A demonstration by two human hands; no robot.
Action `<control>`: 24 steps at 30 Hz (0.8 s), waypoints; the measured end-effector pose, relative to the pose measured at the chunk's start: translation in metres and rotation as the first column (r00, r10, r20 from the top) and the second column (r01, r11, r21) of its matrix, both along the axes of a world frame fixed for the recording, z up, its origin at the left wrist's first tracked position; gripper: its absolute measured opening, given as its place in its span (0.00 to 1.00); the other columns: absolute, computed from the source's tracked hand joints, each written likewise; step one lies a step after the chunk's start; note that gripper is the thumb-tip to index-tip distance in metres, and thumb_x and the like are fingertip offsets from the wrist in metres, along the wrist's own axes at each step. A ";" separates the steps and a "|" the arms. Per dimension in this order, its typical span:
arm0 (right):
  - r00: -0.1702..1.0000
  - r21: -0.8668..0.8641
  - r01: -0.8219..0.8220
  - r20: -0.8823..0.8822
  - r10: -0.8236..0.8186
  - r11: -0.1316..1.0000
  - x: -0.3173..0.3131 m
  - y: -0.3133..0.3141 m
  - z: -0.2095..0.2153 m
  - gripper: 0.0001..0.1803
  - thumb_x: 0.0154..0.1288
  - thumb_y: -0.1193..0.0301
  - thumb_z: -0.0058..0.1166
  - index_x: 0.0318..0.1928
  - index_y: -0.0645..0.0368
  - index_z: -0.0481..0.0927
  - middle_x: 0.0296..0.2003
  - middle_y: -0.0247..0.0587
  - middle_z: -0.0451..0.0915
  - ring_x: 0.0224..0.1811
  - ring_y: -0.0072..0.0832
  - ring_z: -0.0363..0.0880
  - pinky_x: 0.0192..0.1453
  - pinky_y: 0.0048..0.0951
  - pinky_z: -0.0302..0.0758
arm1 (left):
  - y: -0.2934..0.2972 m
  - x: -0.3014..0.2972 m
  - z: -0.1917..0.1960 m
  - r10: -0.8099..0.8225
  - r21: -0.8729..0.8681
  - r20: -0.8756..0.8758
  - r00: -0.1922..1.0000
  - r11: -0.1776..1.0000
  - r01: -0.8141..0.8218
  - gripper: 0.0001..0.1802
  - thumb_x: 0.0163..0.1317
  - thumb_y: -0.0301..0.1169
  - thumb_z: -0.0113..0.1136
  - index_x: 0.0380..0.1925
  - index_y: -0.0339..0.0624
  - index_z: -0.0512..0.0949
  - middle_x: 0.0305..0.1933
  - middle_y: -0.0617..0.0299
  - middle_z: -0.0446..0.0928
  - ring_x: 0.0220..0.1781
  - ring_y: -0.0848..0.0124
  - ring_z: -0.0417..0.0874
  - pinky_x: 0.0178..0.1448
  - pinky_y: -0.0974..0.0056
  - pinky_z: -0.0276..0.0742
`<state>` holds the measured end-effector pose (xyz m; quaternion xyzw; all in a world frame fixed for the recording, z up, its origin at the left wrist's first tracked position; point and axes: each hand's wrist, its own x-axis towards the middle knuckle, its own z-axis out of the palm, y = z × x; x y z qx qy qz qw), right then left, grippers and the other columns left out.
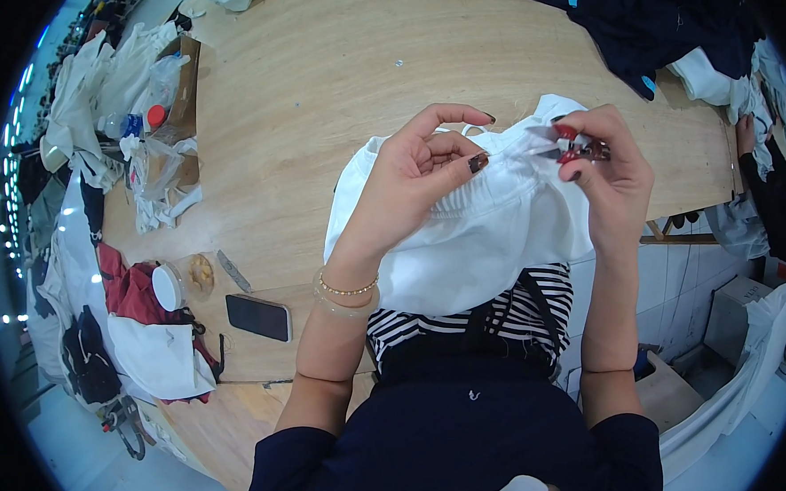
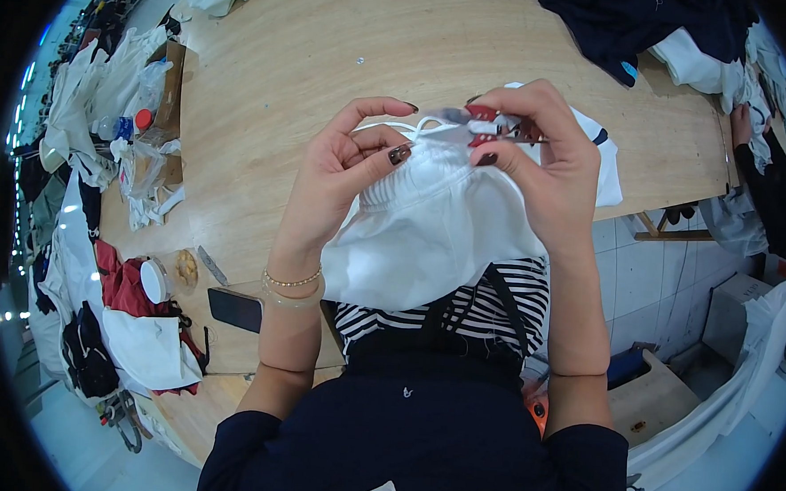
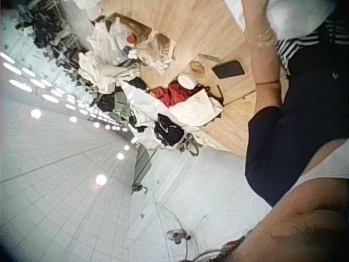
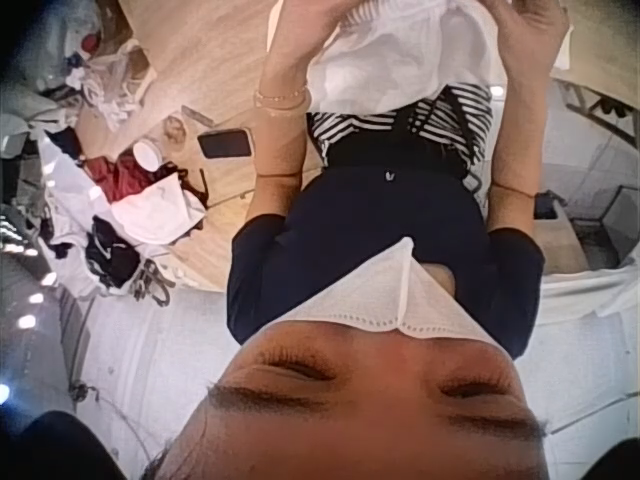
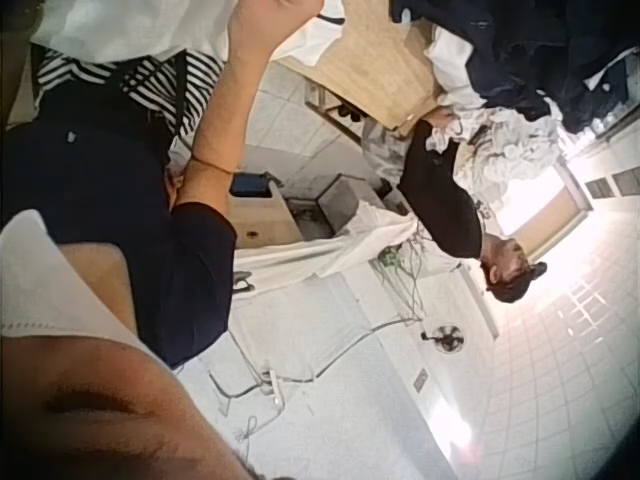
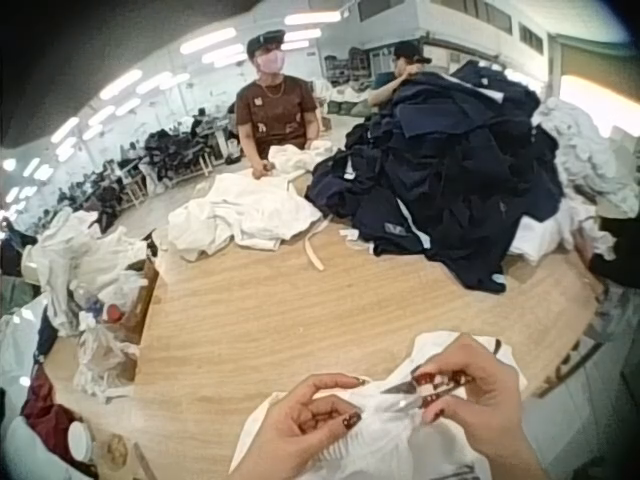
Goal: Trimming loose threads from white athletic shorts using a small pair of snips.
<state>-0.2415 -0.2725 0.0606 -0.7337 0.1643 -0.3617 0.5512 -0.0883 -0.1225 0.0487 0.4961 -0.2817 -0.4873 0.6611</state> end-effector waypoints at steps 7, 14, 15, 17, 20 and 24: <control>0.984 -0.407 0.070 -0.123 -0.131 0.911 -0.006 -0.008 -0.006 0.14 0.49 0.69 0.69 0.38 0.58 0.85 0.33 0.33 0.77 0.39 0.28 0.70 0.42 0.25 0.69 | 0.002 0.003 -0.003 0.016 -0.002 -0.051 0.999 1.000 -0.016 0.21 0.63 0.19 0.57 0.57 0.34 0.69 0.36 0.63 0.79 0.41 0.81 0.77 0.47 0.77 0.72; 0.981 -0.538 0.043 -0.135 -0.137 0.842 -0.006 -0.003 -0.005 0.14 0.45 0.70 0.69 0.36 0.57 0.86 0.30 0.32 0.76 0.37 0.29 0.68 0.39 0.27 0.67 | 0.000 0.001 -0.003 0.022 0.004 -0.054 0.998 1.000 -0.022 0.21 0.63 0.19 0.57 0.57 0.34 0.69 0.36 0.63 0.80 0.41 0.81 0.78 0.48 0.76 0.72; 0.981 -0.555 0.036 -0.140 -0.136 0.831 -0.005 -0.002 -0.004 0.15 0.44 0.70 0.69 0.36 0.57 0.85 0.30 0.32 0.76 0.37 0.29 0.68 0.39 0.28 0.67 | 0.000 0.001 -0.003 0.018 0.009 -0.042 0.999 1.000 -0.018 0.21 0.64 0.19 0.57 0.57 0.34 0.69 0.37 0.63 0.80 0.41 0.81 0.78 0.48 0.76 0.72; 0.979 -0.582 0.036 -0.143 -0.146 0.812 -0.004 -0.001 -0.004 0.15 0.44 0.70 0.69 0.36 0.57 0.85 0.30 0.32 0.76 0.37 0.29 0.68 0.39 0.28 0.67 | 0.001 0.002 -0.001 0.015 0.014 -0.029 0.999 1.000 -0.014 0.21 0.64 0.19 0.57 0.57 0.34 0.69 0.37 0.63 0.80 0.41 0.80 0.78 0.48 0.76 0.72; 0.976 -0.589 0.070 -0.127 -0.177 0.805 -0.003 0.000 -0.006 0.15 0.44 0.70 0.70 0.36 0.57 0.85 0.30 0.32 0.76 0.37 0.30 0.68 0.39 0.28 0.67 | 0.003 0.002 0.001 0.002 0.040 -0.026 1.000 0.999 -0.001 0.22 0.63 0.18 0.57 0.58 0.34 0.69 0.38 0.62 0.80 0.41 0.80 0.78 0.50 0.76 0.73; 0.971 -0.502 0.156 -0.082 -0.226 0.851 -0.004 0.002 -0.007 0.15 0.45 0.70 0.70 0.37 0.56 0.85 0.30 0.32 0.76 0.37 0.30 0.68 0.39 0.28 0.67 | 0.003 0.001 0.001 0.052 -0.005 -0.088 0.995 0.999 -0.053 0.21 0.61 0.18 0.57 0.55 0.35 0.71 0.39 0.62 0.80 0.40 0.82 0.78 0.47 0.77 0.73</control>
